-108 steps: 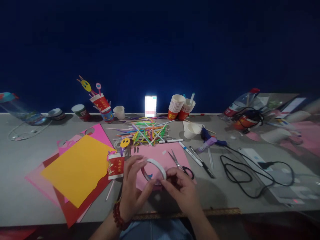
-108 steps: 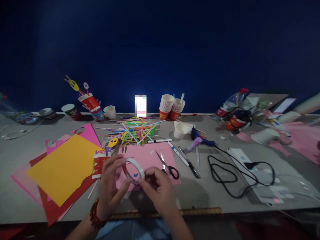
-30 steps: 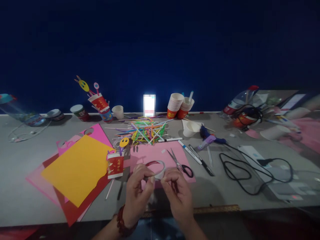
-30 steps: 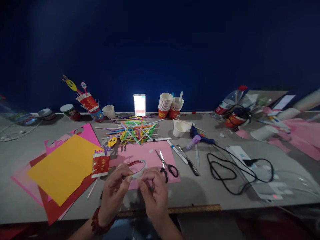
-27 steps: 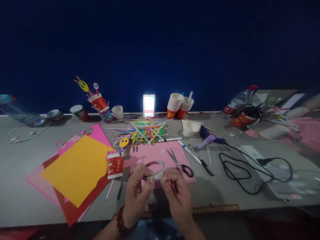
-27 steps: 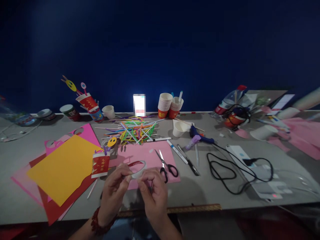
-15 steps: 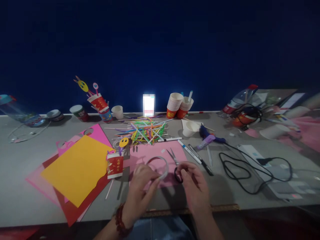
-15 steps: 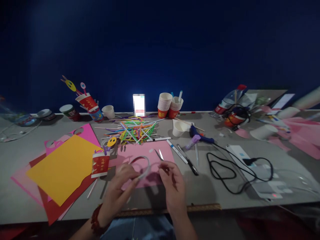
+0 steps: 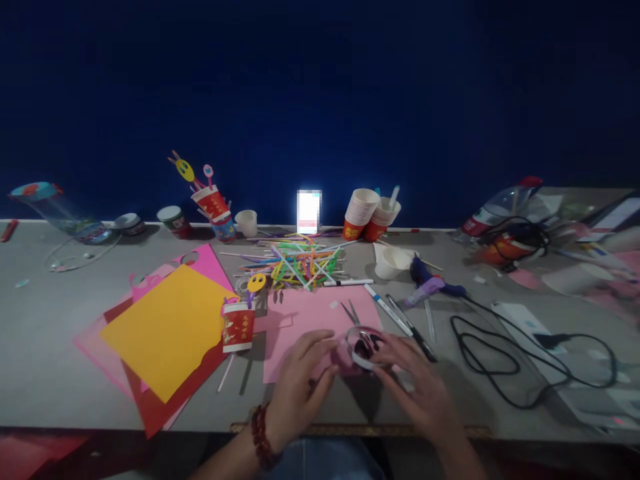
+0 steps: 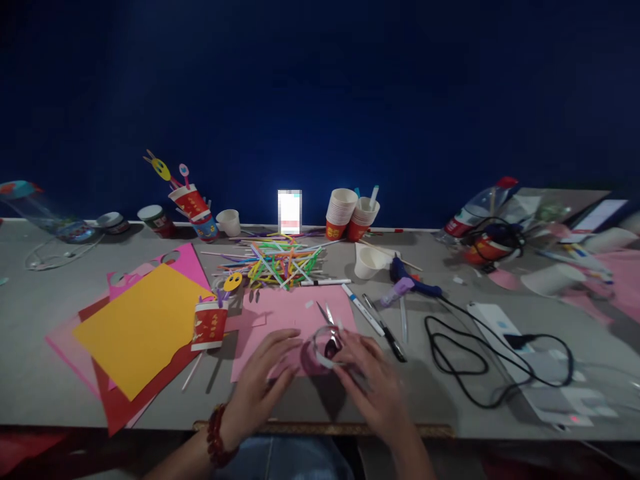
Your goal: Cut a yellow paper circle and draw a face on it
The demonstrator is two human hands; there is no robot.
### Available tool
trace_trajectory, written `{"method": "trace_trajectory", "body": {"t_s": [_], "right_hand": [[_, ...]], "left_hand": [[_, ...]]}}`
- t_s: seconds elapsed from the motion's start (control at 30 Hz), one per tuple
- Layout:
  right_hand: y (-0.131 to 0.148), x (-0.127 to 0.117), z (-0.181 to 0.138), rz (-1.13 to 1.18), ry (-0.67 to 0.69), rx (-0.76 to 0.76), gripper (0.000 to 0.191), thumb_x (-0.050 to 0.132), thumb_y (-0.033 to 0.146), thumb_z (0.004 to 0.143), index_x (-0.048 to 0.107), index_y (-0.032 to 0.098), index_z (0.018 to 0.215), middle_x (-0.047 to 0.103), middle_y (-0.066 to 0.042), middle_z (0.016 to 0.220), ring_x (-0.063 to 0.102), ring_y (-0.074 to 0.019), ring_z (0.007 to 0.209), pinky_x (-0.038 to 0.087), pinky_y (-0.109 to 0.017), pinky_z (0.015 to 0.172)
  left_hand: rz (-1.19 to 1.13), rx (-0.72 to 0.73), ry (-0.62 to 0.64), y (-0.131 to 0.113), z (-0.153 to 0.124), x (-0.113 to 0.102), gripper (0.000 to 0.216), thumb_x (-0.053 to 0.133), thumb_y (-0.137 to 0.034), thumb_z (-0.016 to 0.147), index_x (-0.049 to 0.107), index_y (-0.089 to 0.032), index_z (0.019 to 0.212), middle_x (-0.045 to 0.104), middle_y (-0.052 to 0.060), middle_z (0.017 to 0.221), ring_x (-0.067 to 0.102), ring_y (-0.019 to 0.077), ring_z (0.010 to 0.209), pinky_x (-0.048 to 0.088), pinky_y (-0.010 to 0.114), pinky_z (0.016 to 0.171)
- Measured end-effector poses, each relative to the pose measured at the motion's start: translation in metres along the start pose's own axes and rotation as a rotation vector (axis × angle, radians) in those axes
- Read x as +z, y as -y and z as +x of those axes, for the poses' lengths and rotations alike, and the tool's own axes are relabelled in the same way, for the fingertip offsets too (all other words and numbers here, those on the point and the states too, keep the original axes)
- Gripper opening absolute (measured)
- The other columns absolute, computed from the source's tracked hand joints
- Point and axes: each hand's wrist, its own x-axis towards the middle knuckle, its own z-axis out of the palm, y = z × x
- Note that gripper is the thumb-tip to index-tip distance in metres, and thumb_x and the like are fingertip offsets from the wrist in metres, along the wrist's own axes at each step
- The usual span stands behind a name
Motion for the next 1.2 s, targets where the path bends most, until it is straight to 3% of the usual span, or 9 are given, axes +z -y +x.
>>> {"method": "trace_trajectory", "body": {"t_s": [0.13, 0.23, 0.37, 0.57, 0.77, 0.93, 1.2], "right_hand": [[-0.008, 0.002, 0.001, -0.057, -0.011, 0.030, 0.060, 0.063, 0.027, 0.093, 0.043, 0.028, 0.149, 0.078, -0.005, 0.099, 0.068, -0.0263, 0.108, 0.058, -0.041, 0.091], [-0.003, 0.006, 0.001, -0.028, -0.020, 0.092, 0.058, 0.068, 0.033, 0.090, 0.049, 0.027, 0.144, 0.074, -0.006, 0.107, 0.066, -0.0270, 0.106, 0.056, -0.043, 0.092], [0.012, 0.016, 0.004, 0.114, -0.155, 0.146, 0.037, 0.063, 0.023, 0.093, 0.060, 0.027, 0.129, 0.071, -0.006, 0.106, 0.064, -0.0246, 0.102, 0.054, -0.041, 0.089], [0.024, 0.029, 0.008, 0.266, -0.203, 0.183, 0.021, 0.060, 0.017, 0.094, 0.067, 0.026, 0.111, 0.072, -0.005, 0.101, 0.064, -0.0233, 0.104, 0.050, -0.041, 0.093], [0.027, 0.031, 0.006, 0.256, -0.217, 0.156, 0.024, 0.061, 0.014, 0.092, 0.068, 0.026, 0.111, 0.072, -0.005, 0.100, 0.063, -0.0234, 0.102, 0.050, -0.040, 0.092], [0.030, 0.031, 0.005, 0.255, -0.194, 0.126, 0.028, 0.060, 0.011, 0.092, 0.067, 0.026, 0.114, 0.073, -0.006, 0.101, 0.063, -0.0233, 0.103, 0.052, -0.040, 0.090], [0.037, 0.035, 0.011, 0.252, -0.174, 0.118, 0.023, 0.060, 0.014, 0.092, 0.069, 0.026, 0.110, 0.074, -0.006, 0.097, 0.067, -0.0237, 0.095, 0.054, -0.041, 0.086]], "left_hand": [[0.257, -0.045, -0.037, 0.013, -0.001, -0.015, 0.025, 0.049, -0.011, 0.096, 0.060, -0.021, 0.116, 0.067, 0.009, 0.111, 0.062, 0.0229, 0.105, 0.053, 0.039, 0.091], [0.484, -0.099, 0.081, 0.017, 0.001, -0.021, 0.024, 0.052, -0.012, 0.093, 0.061, -0.018, 0.115, 0.065, 0.011, 0.112, 0.061, 0.0274, 0.105, 0.053, 0.045, 0.089], [0.603, -0.182, 0.189, 0.014, -0.001, -0.023, 0.022, 0.059, -0.014, 0.091, 0.061, -0.016, 0.112, 0.061, 0.012, 0.112, 0.058, 0.0293, 0.106, 0.052, 0.047, 0.090], [0.660, -0.220, 0.267, 0.013, 0.001, -0.024, 0.017, 0.056, -0.013, 0.091, 0.059, -0.016, 0.107, 0.059, 0.011, 0.109, 0.056, 0.0284, 0.106, 0.050, 0.045, 0.092], [0.640, -0.267, 0.352, 0.013, 0.009, -0.026, 0.013, 0.055, -0.008, 0.089, 0.058, -0.016, 0.099, 0.060, 0.009, 0.103, 0.057, 0.0254, 0.098, 0.049, 0.041, 0.087], [0.635, -0.266, 0.362, 0.014, 0.010, -0.028, 0.019, 0.055, -0.013, 0.092, 0.058, -0.015, 0.111, 0.062, 0.010, 0.109, 0.058, 0.0264, 0.103, 0.048, 0.042, 0.090], [0.634, -0.228, 0.352, 0.015, 0.011, -0.031, 0.008, 0.054, -0.010, 0.090, 0.058, -0.017, 0.094, 0.063, 0.009, 0.098, 0.059, 0.0245, 0.093, 0.048, 0.038, 0.083]]}}
